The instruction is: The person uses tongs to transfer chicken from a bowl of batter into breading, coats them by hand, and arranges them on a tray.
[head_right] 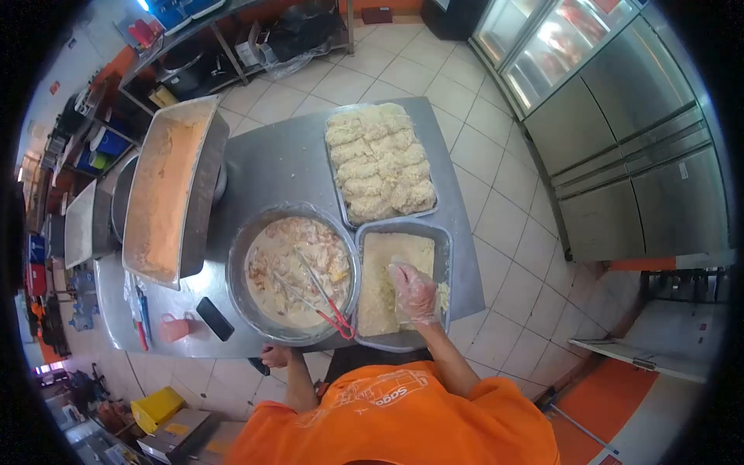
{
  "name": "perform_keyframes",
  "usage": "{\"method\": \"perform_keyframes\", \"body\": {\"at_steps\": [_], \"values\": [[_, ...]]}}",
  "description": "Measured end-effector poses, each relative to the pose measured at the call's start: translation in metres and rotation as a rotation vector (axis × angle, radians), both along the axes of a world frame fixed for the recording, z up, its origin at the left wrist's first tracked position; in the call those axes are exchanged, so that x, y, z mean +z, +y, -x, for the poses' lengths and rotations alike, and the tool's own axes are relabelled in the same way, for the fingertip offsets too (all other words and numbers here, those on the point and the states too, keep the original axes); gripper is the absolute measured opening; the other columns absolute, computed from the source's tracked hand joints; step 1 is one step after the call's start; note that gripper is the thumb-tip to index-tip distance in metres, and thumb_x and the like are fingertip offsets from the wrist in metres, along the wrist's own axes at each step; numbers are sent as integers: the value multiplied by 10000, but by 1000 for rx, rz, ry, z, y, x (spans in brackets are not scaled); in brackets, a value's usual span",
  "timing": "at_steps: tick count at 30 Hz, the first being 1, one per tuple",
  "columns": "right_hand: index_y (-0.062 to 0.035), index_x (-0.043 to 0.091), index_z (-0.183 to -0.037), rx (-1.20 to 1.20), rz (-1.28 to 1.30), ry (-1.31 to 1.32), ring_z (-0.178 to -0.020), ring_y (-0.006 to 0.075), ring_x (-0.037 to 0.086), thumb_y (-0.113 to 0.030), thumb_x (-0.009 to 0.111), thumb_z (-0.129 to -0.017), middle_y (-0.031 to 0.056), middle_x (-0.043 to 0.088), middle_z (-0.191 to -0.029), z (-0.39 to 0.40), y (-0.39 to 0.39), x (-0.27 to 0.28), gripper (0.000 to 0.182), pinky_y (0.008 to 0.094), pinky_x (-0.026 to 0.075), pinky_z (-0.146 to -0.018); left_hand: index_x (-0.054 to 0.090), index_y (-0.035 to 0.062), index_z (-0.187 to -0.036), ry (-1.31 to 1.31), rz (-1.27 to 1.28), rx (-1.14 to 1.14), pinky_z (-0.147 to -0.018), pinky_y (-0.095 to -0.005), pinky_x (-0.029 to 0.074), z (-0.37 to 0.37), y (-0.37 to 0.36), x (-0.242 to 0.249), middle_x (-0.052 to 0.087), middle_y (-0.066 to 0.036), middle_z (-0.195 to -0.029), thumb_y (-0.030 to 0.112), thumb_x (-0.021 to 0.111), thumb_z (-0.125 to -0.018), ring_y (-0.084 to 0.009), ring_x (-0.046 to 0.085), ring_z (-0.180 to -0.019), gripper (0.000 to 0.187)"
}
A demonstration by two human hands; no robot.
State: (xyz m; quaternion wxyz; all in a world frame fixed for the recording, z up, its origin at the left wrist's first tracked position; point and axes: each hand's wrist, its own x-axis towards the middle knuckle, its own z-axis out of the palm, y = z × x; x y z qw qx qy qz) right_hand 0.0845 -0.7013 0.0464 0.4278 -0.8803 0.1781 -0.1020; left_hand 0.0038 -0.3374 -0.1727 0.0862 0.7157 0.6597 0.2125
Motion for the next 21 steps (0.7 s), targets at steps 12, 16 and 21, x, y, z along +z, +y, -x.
{"method": "perform_keyframes", "body": {"at_steps": [12, 16, 21], "values": [[-53, 686, -968, 121, 293, 147, -820, 376, 643, -217, 585, -895, 198, 669, -865, -11, 4, -22, 206, 435, 502, -759, 531, 107, -1042, 50, -154, 116, -791, -480, 446, -23, 87, -21, 471, -157, -1069, 324, 559, -844, -358, 503, -1006, 295], [-49, 677, -956, 38, 367, 193, -810, 372, 649, -222, 586, -898, 197, 664, -807, -13, 15, -19, 204, 452, 497, -751, 508, 95, -1097, 16, -55, 111, -845, -484, 443, -37, 72, 4, 462, -181, -1115, 319, 513, -852, -370, 489, -1053, 332], [-85, 647, -1089, 222, 506, -287, -918, 361, 624, -107, 540, -863, 187, 661, -971, 1, 12, -40, 251, 459, 480, -785, 504, 95, -1093, 13, 5, 88, -842, -480, 441, -40, 72, 5, 458, -176, -1112, 311, 513, -854, -365, 482, -1049, 322]]}}
